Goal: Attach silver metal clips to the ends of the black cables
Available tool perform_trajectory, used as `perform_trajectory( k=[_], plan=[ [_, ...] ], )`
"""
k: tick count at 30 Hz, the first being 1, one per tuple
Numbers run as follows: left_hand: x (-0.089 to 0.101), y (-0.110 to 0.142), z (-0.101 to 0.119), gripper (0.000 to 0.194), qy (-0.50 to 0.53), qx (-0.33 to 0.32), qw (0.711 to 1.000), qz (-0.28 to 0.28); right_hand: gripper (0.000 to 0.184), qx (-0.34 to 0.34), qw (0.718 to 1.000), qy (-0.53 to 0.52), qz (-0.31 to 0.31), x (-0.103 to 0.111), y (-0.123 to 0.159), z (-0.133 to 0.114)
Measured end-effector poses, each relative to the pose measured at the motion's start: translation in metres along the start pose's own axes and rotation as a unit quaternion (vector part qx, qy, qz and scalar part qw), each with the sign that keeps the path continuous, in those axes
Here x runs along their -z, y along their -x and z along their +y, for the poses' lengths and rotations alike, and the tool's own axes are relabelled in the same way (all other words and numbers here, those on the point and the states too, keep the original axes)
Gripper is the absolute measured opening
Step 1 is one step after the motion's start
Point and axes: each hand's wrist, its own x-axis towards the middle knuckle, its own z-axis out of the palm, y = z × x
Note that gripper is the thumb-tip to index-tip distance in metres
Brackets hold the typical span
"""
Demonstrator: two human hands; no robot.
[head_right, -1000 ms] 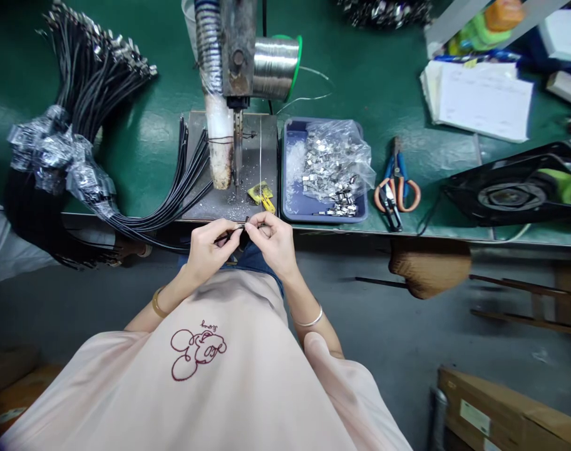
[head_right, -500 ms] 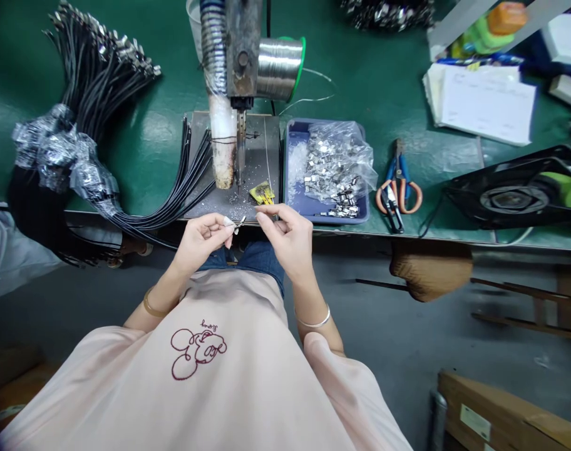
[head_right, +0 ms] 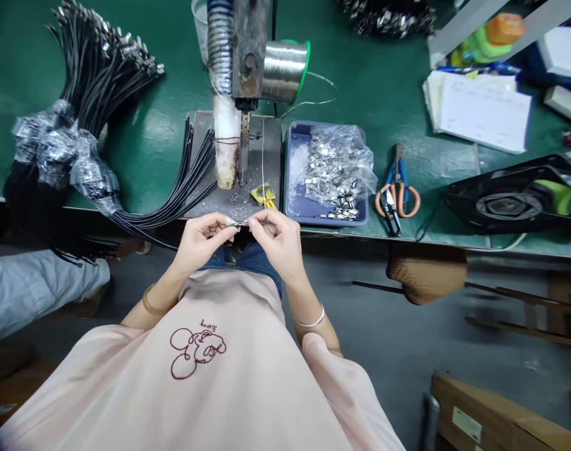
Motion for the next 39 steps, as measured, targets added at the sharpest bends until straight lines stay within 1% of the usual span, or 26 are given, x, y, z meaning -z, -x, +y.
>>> perform_trajectory(
  k=[4,11,16,19,22,24,27,29,31,33,35,39],
  plan=[
    [0.001,-0.002,0.003,0.031,-0.005,-0.006,1.000,-0.013,0.024,-0.005,1.000,0.013,0.007,-0.001,0.002,-0.002],
    [0.000,-0.003,0.001,0.027,0.017,-0.003,1.000,-0.010,0.024,-0.004,1.000,0.020,0.013,-0.003,0.003,0.000],
    [-0.001,-0.003,0.001,0.029,0.033,0.002,0.999,-0.015,0.026,0.017,0.999,0.043,0.018,-0.004,0.002,0.003],
    [0.000,-0.004,0.002,0.033,0.037,0.011,0.999,-0.026,0.022,0.062,0.994,0.046,0.072,-0.002,0.003,0.004],
    [0.001,-0.005,0.001,0.037,0.044,0.023,0.998,-0.027,0.019,0.117,0.983,0.015,0.139,0.000,0.006,0.005],
    [0.001,-0.005,0.000,0.038,0.046,0.027,0.998,-0.024,0.018,0.126,0.980,0.012,0.154,0.001,0.010,0.005],
    [0.001,-0.005,-0.001,0.037,0.047,0.028,0.998,-0.023,0.007,0.145,0.978,0.049,0.138,0.000,0.017,0.005],
    [0.000,-0.005,0.000,0.037,0.048,0.026,0.998,-0.025,0.001,0.192,0.970,0.086,0.120,-0.002,0.020,0.007],
    [0.000,-0.005,0.000,0.036,0.049,0.023,0.998,-0.028,0.005,0.246,0.955,0.131,0.100,-0.003,0.021,0.009],
    [-0.001,-0.004,0.000,0.035,0.052,0.021,0.998,-0.026,0.008,0.286,0.939,0.173,0.085,-0.004,0.020,0.012],
    [-0.001,-0.004,0.000,0.036,0.055,0.024,0.998,-0.021,0.009,0.305,0.929,0.192,0.080,-0.006,0.019,0.015],
    [-0.002,-0.004,-0.002,0.038,0.059,0.035,0.997,-0.030,0.014,0.321,0.930,0.163,0.075,-0.008,0.017,0.017]
  ],
)
